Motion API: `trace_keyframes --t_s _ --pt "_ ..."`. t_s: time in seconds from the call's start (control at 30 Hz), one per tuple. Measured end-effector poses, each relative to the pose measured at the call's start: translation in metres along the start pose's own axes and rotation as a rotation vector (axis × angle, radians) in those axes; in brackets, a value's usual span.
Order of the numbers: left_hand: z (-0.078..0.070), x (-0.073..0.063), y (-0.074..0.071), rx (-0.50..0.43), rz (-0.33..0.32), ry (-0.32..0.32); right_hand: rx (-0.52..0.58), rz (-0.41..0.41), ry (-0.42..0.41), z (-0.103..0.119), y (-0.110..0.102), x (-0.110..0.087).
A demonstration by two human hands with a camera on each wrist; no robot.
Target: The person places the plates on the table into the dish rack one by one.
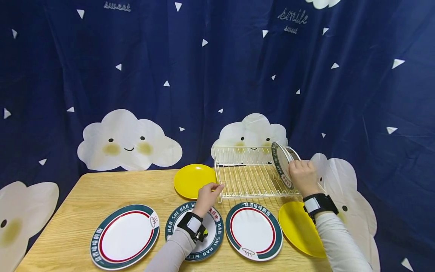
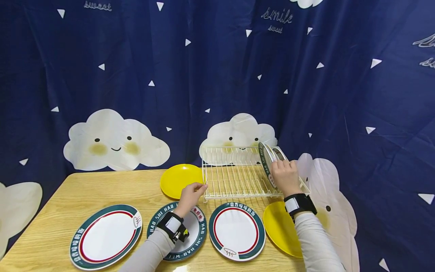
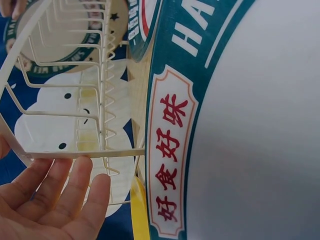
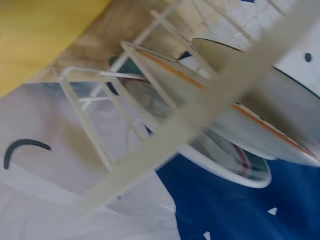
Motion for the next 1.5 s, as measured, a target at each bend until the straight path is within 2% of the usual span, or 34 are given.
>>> trace_keyframes --t_s 0.13,0.27,0.63,1.0,1.17,1.5 --pt "-0.001 -0.002 0.000 -0.005 0.012 -0.012 0.008 0.001 0.010 0.001 0.009 -0.008" --pt "-0.001 -0.002 0.000 0.008 0.006 -0.024 0.008 0.046 0.040 0.003 0.017 -0.016" --pt "-0.002 -0.003 -0.002 0.029 -0.009 -0.024 0.036 0.224 0.284 -0.005 0.033 -0.026" --pt "0.000 -0.002 -0.001 0.022 -0.012 -0.015 0.020 0.324 0.362 0.002 0.036 -0.037" --pt "-0.001 -0.005 -0.001 0.009 -0.021 -0.016 0.030 0.317 0.363 0.005 0.032 -0.045" --pt "-0.001 -0.005 0.000 0.008 -0.021 -0.020 0.036 0.195 0.372 0.015 0.011 -0.061"
Point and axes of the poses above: each hand's wrist, its own x-axis towards the middle knuckle, its own y-axis out of the palm, z = x × y, the point moved 9 cm from there along x, towards the middle knuckle, and after that the axes turned 11 degrees about -y, right-handed, at the moved point
